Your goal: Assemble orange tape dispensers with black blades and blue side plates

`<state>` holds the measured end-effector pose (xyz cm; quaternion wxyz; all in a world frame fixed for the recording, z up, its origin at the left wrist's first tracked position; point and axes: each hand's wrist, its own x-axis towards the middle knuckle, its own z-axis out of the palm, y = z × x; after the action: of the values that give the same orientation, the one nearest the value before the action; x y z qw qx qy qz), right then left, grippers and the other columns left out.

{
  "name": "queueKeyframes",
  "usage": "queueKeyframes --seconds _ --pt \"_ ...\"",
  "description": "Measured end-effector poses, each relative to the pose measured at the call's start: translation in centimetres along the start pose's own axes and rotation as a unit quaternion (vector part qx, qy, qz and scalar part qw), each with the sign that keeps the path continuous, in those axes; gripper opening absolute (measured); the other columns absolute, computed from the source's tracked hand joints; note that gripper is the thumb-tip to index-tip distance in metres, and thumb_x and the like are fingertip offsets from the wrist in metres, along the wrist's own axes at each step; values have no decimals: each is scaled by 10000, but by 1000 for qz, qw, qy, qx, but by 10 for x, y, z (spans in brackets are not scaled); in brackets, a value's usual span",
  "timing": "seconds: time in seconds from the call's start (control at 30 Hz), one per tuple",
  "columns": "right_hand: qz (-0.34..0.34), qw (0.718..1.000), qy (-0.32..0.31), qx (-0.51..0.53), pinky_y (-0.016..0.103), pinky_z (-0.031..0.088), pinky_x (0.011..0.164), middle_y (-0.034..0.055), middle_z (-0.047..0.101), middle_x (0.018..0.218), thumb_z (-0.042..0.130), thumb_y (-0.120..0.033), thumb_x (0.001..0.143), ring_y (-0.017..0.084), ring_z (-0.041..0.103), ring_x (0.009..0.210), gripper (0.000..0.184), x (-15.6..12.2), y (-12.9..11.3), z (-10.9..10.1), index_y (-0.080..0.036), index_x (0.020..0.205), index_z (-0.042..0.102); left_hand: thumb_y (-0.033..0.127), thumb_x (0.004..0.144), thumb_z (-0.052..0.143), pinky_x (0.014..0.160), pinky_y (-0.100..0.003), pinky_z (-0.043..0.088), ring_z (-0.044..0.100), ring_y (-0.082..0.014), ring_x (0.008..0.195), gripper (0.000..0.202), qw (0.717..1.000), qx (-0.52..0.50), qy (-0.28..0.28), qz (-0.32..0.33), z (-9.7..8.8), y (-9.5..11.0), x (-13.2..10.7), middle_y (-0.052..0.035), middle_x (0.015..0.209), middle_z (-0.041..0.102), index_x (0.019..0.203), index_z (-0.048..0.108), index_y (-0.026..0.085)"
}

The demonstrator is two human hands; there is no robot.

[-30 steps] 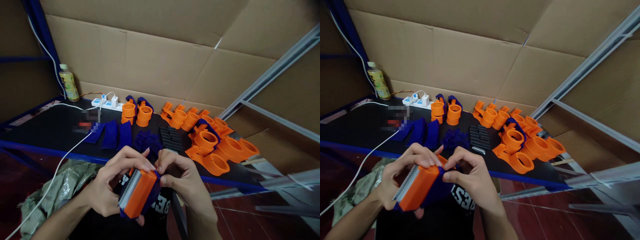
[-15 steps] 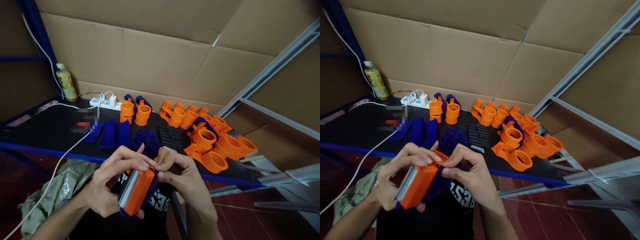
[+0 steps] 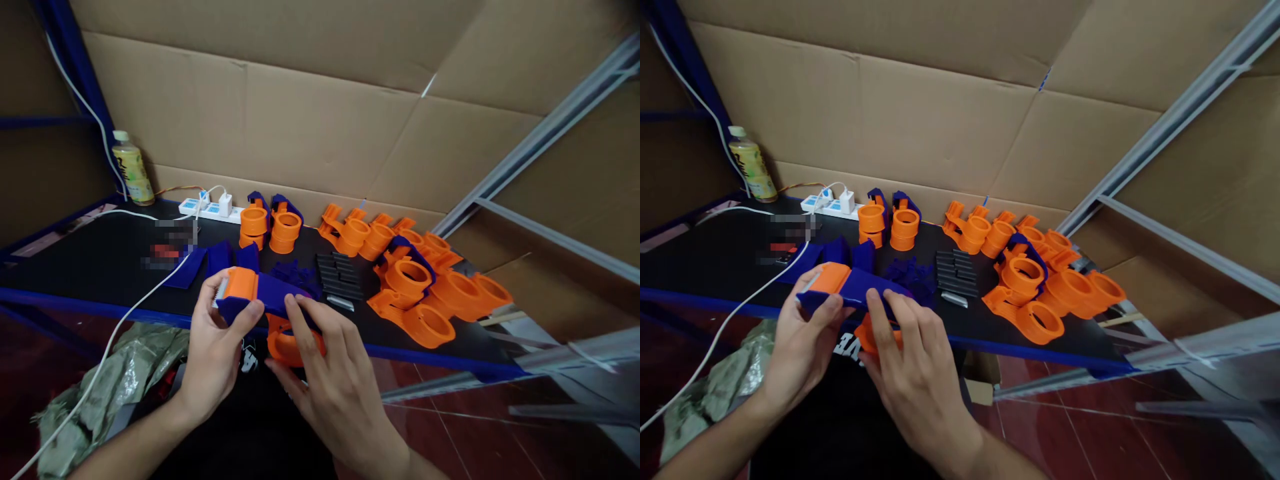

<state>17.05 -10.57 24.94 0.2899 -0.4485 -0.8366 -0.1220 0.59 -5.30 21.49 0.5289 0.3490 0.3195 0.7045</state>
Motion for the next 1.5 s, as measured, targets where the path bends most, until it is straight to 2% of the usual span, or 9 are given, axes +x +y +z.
queueKeyframes --seconds 0.07,0.17,0.3,0.37,0.47,0.57,0.73,0.97,1.5 --pt "-9 1000 -5 -17 509 480 1066 185 546 1425 678 -226 897 343 524 1302 855 1 2 2 -180 1629 239 313 787 836 843 -290 578 692 -162 929 523 999 -15 7 -34 5 -3 2 -24 1098 677 1235 570 260" --pt "13 1000 20 2 488 485 1073 158 573 1402 656 -224 886 318 546 1293 767 16 26 -8 -196 1586 344 396 864 755 997 -421 550 614 -265 1247 519 999 -19 -19 -41 11 -7 2 -92 1344 615 1325 551 267" --pt "156 984 75 -47 513 472 1038 179 638 1328 687 -397 858 360 603 1217 649 68 103 -20 -152 1442 545 417 966 613 1190 -507 378 298 -287 1530 539 996 5 -82 30 15 -10 -8 -59 1626 376 1479 459 362" --pt "233 969 11 -84 446 497 953 196 704 1197 683 -456 846 364 653 1119 588 102 149 -13 -113 1322 641 382 983 590 1219 -508 335 300 -281 1530 574 988 21 -153 22 15 -10 -15 -43 1643 358 1526 403 389" --pt "318 933 -150 -78 317 497 814 174 741 1105 652 -496 871 300 692 1025 522 147 205 16 -99 1208 696 346 998 569 1225 -493 332 343 -274 1509 543 966 52 -252 -14 14 -9 -22 -32 1623 393 1518 422 398" --pt "325 923 -186 -85 266 471 768 178 740 1092 708 -458 840 269 690 1011 497 173 234 53 -63 1142 714 344 1001 562 1217 -482 349 417 -274 1460 456 943 88 -317 -43 13 -7 -22 -40 1563 470 1455 520 372" --pt "320 917 -220 -91 254 459 710 221 730 1024 733 -444 826 265 686 964 504 184 250 96 11 1041 726 356 1000 562 1158 -479 421 533 -273 1350 385 903 127 -402 -78 12 -1 -18 -66 1438 587 1382 606 333" --pt "317 914 -238 -90 253 476 731 250 725 1079 694 -531 845 279 698 1007 608 181 259 123 12 1119 714 345 1003 563 1078 -418 474 614 -241 1234 352 879 155 -438 -105 16 7 -21 -72 1328 671 1342 639 289" --pt "338 910 -210 -116 308 502 852 287 699 1191 596 -637 885 346 671 1150 719 170 252 136 -20 1244 682 288 1009 549 1050 -375 475 653 -217 1162 308 867 172 -447 -139 17 11 -21 -87 1223 724 1283 673 221"
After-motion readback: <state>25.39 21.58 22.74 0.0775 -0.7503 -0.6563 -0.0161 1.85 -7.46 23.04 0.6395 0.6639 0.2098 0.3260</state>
